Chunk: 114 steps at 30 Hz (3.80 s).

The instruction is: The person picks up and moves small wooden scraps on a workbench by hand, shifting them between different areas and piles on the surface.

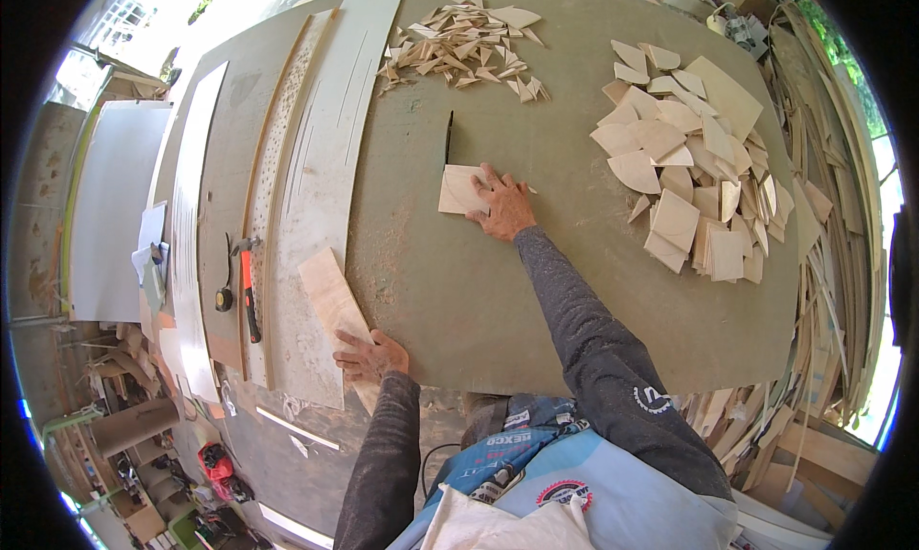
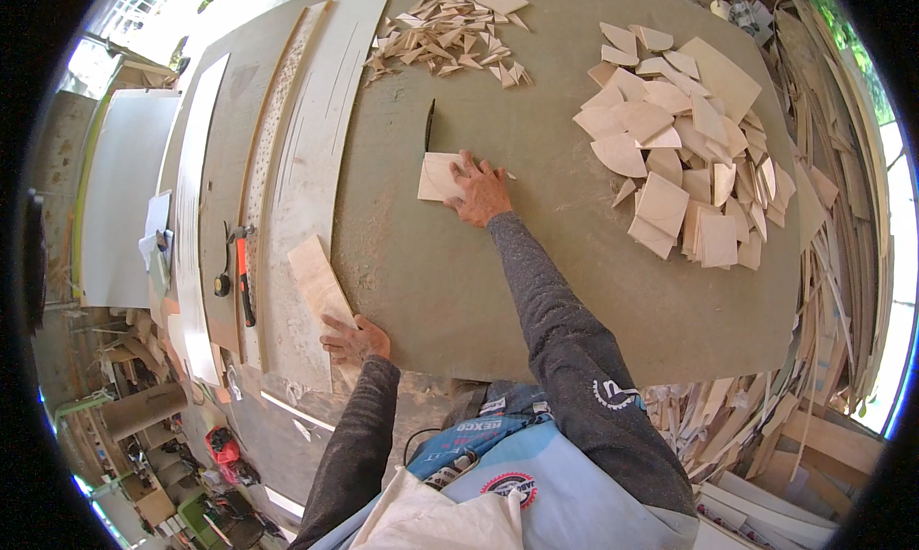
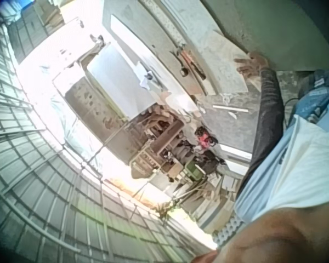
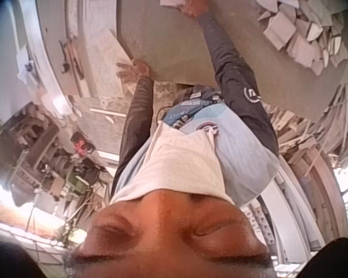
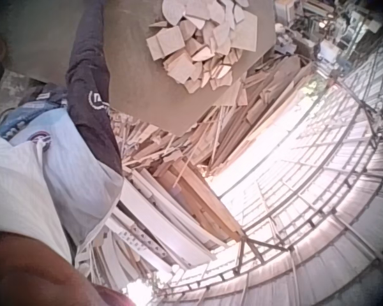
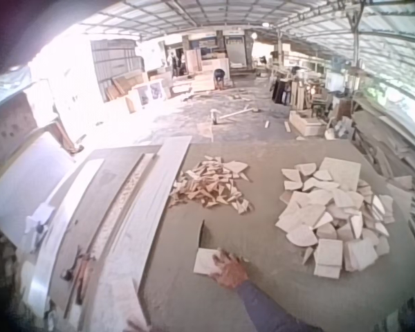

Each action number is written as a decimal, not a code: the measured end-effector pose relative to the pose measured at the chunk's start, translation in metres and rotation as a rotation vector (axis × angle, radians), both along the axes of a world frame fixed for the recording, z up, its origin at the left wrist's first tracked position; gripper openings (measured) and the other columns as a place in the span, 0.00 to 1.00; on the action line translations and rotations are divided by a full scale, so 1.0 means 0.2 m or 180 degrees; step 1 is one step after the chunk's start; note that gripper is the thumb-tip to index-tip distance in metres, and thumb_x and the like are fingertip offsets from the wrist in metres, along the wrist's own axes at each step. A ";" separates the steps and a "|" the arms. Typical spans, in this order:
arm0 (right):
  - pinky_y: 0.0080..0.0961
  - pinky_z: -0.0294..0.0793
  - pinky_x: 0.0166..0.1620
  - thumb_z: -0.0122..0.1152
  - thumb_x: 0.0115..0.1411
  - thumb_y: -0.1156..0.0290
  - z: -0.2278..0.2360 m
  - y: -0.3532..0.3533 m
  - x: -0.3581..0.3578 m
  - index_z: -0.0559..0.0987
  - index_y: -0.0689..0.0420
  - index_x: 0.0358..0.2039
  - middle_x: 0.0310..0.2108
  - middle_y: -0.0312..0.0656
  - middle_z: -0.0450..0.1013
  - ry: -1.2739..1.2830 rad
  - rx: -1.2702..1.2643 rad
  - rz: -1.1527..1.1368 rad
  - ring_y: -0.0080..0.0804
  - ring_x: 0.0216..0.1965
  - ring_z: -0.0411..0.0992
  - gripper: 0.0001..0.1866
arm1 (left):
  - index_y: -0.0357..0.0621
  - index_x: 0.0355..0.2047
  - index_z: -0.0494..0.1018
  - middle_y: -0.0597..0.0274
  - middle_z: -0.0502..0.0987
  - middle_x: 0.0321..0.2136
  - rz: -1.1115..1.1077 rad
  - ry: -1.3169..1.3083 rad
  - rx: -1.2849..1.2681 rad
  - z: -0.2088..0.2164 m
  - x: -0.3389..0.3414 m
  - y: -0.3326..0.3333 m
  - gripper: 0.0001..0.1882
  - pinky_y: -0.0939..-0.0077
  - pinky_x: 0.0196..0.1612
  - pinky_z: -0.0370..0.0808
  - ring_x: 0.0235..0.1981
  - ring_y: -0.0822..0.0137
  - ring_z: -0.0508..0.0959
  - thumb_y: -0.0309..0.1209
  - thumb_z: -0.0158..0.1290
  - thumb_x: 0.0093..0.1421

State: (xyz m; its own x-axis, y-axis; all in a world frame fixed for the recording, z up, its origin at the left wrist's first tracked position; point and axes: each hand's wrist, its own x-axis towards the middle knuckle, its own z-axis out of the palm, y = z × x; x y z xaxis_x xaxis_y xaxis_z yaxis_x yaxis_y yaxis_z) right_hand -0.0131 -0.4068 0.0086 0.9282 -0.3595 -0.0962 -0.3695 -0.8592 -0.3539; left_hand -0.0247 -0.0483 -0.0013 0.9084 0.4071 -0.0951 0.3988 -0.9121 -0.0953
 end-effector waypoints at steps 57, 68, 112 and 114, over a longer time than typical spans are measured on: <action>0.65 0.53 0.68 0.64 0.62 0.50 -0.02 0.06 0.08 0.65 0.53 0.70 0.74 0.50 0.49 -0.0149 0.0345 -0.0407 0.53 0.67 0.57 0.40 | 0.58 0.77 0.35 0.30 0.44 0.72 -0.0008 -0.0043 -0.0079 -0.01 -0.01 0.00 0.43 0.32 0.70 0.45 0.73 0.36 0.47 0.50 0.45 0.69; 0.59 0.54 0.67 0.66 0.61 0.52 -0.01 0.09 0.11 0.67 0.56 0.68 0.72 0.53 0.50 -0.0226 0.0344 -0.0512 0.52 0.64 0.58 0.39 | 0.61 0.77 0.36 0.29 0.43 0.72 0.0058 -0.0045 -0.0245 -0.01 0.00 0.01 0.44 0.31 0.70 0.43 0.74 0.36 0.45 0.49 0.47 0.68; 0.54 0.53 0.67 0.65 0.62 0.56 -0.06 0.12 0.17 0.66 0.60 0.68 0.73 0.58 0.47 -0.0354 0.0328 -0.0725 0.56 0.62 0.58 0.38 | 0.56 0.77 0.35 0.27 0.43 0.71 -0.0011 0.0044 -0.0294 0.02 0.01 0.00 0.45 0.30 0.70 0.43 0.74 0.35 0.45 0.50 0.45 0.68; 0.53 0.52 0.68 0.64 0.62 0.56 -0.07 0.10 0.16 0.65 0.61 0.68 0.73 0.60 0.46 -0.0419 0.0344 -0.0611 0.57 0.62 0.58 0.38 | 0.56 0.77 0.35 0.27 0.43 0.71 -0.0014 0.0020 -0.0311 0.02 0.01 0.00 0.45 0.31 0.70 0.42 0.74 0.35 0.45 0.50 0.45 0.68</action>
